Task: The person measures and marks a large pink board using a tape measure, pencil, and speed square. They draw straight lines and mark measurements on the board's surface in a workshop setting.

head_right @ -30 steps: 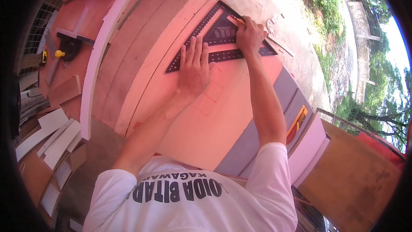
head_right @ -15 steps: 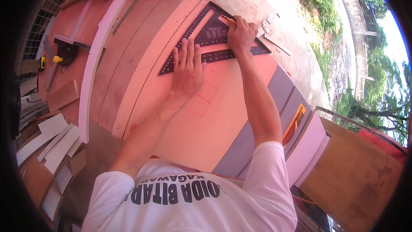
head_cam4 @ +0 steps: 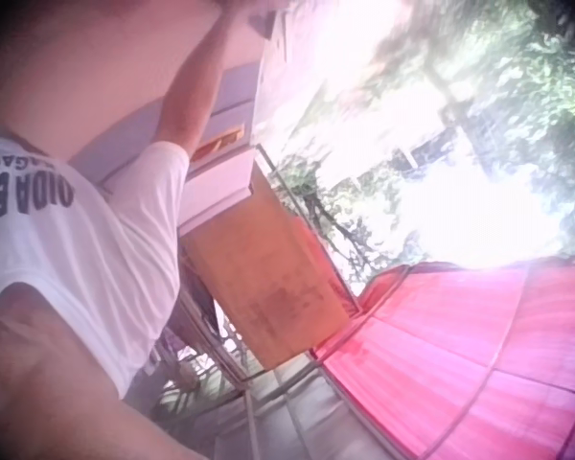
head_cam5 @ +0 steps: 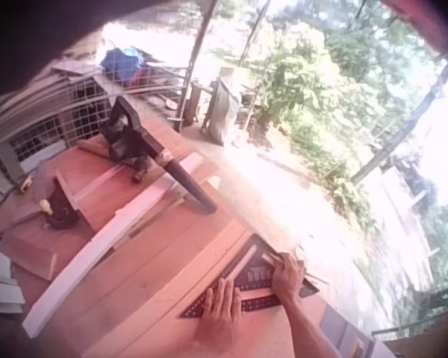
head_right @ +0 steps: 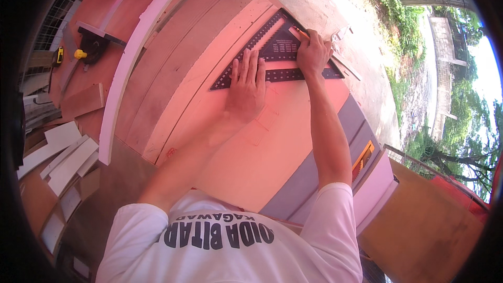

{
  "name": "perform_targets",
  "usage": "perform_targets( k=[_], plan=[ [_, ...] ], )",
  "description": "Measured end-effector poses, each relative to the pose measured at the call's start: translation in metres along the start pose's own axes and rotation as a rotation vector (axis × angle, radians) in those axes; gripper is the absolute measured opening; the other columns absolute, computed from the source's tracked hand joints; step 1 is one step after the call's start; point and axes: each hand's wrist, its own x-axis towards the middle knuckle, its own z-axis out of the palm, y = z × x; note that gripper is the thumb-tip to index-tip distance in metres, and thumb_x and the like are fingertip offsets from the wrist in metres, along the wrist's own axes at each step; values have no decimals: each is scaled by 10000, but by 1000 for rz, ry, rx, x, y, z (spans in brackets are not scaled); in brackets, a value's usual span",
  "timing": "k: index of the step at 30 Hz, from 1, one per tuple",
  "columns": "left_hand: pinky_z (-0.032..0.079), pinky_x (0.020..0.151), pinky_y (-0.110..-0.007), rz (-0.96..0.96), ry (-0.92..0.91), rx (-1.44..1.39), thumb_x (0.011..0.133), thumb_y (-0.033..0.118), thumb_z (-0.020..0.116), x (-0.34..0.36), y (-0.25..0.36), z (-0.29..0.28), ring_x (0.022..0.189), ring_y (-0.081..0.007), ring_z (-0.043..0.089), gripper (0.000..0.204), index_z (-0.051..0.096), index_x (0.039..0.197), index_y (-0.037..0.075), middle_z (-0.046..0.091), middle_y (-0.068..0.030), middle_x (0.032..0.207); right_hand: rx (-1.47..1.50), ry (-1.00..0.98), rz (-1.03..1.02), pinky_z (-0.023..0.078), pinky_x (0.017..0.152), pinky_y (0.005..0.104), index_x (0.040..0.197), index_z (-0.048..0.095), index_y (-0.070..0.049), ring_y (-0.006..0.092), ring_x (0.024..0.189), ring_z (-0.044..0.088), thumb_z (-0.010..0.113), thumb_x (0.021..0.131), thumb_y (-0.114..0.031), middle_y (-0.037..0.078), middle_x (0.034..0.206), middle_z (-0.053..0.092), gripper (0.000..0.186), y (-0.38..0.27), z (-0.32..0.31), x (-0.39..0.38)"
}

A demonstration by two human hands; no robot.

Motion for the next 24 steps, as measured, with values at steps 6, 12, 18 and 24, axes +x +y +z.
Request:
perform_targets(
  k=[6, 12, 18, 24],
  plan=[
    [219, 1279, -602, -5, 15, -28, 1063, 218, 487, -1, -1, -4, 1572, -439, 310, 534, 506, 1472, -125, 386, -324, 1630, 21, 18, -43, 425, 984, 469, 1193, 738, -171, 360, 978, 615, 648, 1017, -292, 75, 1107, 785, 232, 0, -3, -1],
    [209, 1283, -601, 0, -23, 15, 1066, 227, 488, -1, 0, -8, 1570, -442, 312, 533, 511, 1473, -117, 396, -317, 1627, 7, 36, -61, 438, 965, 488, 1205, 732, -162, 370, 985, 624, 633, 1031, -296, 81, 1118, 782, 241, 1, -2, -3],
    [213, 1284, -596, 5, -2, -50, 1055, 263, 551, -2, -4, -2, 1581, -440, 285, 582, 486, 1488, -121, 373, -304, 1644, -33, -96, -96, 447, 955, 506, 1230, 728, -174, 371, 1044, 642, 642, 1017, -303, 87, 1110, 774, 264, 8, -26, 0],
    [227, 1280, -580, -4, -8, -88, 1021, 239, 643, 1, -4, -5, 1577, -409, 305, 638, 449, 1533, -89, 366, -265, 1661, -76, -173, 190, 456, 957, 555, 1156, 766, -212, 352, 1070, 650, 640, 1019, -342, 55, 1073, 763, 227, 110, -69, -46]
  ],
)
